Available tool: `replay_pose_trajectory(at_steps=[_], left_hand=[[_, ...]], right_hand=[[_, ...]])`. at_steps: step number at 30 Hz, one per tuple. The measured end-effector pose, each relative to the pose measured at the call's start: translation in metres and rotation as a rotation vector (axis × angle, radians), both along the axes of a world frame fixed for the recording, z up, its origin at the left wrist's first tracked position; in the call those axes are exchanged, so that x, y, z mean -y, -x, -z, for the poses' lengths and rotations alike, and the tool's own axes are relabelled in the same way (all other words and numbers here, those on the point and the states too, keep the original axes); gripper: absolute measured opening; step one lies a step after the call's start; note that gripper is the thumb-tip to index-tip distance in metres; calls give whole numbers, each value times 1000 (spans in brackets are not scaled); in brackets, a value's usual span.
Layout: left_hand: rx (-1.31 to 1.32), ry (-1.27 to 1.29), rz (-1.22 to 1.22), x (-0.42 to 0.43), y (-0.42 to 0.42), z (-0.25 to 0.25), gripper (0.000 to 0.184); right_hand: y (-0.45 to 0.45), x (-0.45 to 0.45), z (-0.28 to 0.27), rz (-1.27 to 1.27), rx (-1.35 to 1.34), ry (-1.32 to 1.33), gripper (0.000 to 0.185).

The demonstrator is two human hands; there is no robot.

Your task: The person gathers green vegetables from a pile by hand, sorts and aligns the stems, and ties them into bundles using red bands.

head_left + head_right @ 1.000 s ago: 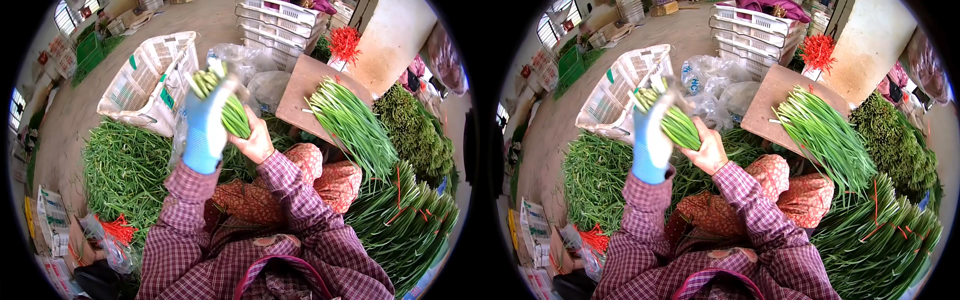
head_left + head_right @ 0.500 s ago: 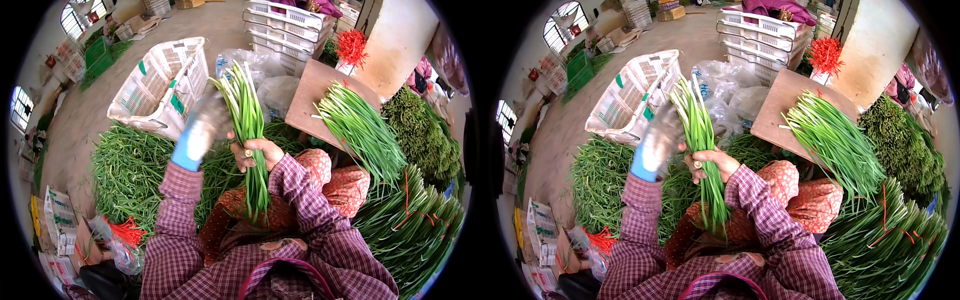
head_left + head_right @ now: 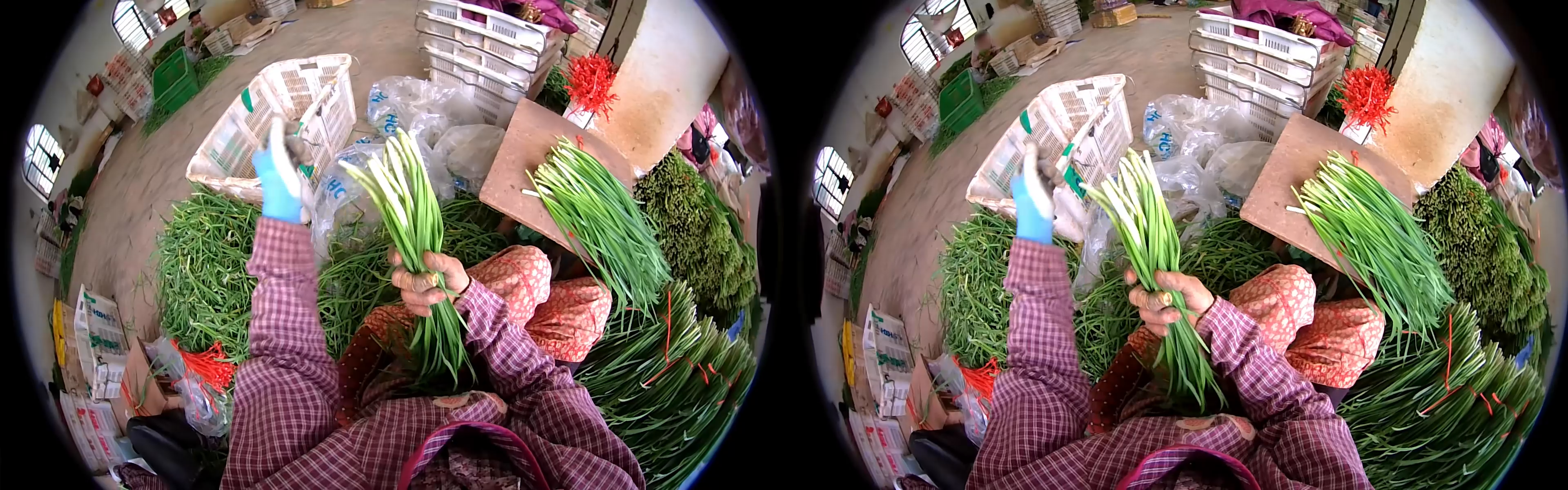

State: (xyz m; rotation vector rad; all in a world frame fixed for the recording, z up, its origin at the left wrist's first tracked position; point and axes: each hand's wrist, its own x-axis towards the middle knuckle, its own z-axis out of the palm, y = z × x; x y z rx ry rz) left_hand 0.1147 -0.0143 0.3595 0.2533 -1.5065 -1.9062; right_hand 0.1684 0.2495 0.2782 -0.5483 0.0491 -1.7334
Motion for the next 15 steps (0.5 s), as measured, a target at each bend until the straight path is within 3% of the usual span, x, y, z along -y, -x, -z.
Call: replay_pose_trajectory(at_steps=[1,2,4,8,11,12,14,15], left_hand=[[61,96,75,7,-6,4,61],[63,105,77,6,-9,13,61],[168,-11,325,-20,-28,13,87],[233,-237,576,-27,-34,43,120],[13,-248,656,-36,-33,-12,123],[-76,-274,681,-25,-32,-33,123],[-375,-622,440,-6,-47,-86,109],[-468,-415,346,10,-56,-105,105]], right_hand=[[3,-1,-6,113,-16,-91,43],[6,0,-15,222,-31,-180,42],[21,3,-41,453,-342,-346,37],[19,5,-106,854,-811,-617,42],[39,41,-29,1029,-1339,-751,53],[60,49,14,986,-1636,-878,54],[54,35,14,713,-1879,-1334,46],[57,35,16,707,-1884,-1330,46]])
